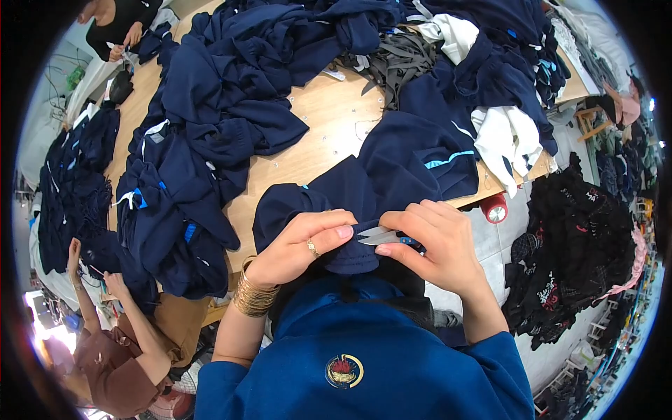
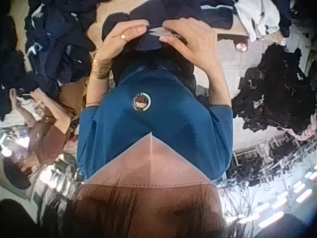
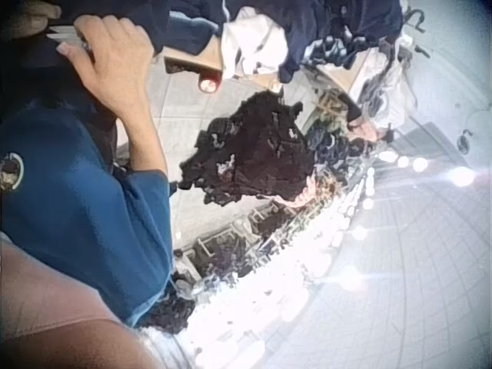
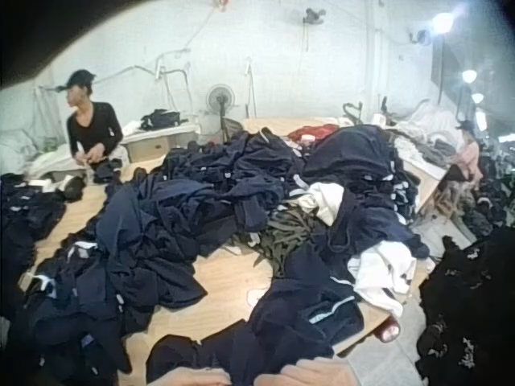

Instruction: Trimming loose threads from blue athletic shorts using snips at a garment factory.

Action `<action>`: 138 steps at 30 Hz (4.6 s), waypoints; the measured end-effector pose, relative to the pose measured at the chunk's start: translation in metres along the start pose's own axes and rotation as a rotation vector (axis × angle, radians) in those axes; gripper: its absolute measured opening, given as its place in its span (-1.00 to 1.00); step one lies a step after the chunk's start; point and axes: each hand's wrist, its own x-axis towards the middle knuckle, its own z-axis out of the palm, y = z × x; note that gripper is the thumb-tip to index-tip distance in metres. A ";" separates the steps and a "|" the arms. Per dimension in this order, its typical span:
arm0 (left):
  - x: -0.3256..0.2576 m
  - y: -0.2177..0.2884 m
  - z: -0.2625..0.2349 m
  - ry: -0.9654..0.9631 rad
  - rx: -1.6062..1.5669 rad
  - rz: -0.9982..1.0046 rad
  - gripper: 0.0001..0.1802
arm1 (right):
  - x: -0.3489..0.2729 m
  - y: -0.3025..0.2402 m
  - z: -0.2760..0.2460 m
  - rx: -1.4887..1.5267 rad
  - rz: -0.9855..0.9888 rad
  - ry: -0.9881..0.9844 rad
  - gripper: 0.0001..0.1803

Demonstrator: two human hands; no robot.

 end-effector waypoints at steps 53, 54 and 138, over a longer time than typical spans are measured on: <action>-0.016 -0.011 -0.015 0.087 -0.004 -0.089 -0.77 | -0.015 0.052 0.006 1.110 0.402 -0.245 -0.79; -0.016 -0.013 -0.016 0.084 -0.003 -0.089 -0.77 | -0.013 0.050 0.006 1.110 0.403 -0.242 -0.79; -0.013 -0.011 -0.002 0.073 -0.320 -0.234 -0.80 | -0.011 -0.010 0.003 -0.176 -0.069 -0.136 -0.76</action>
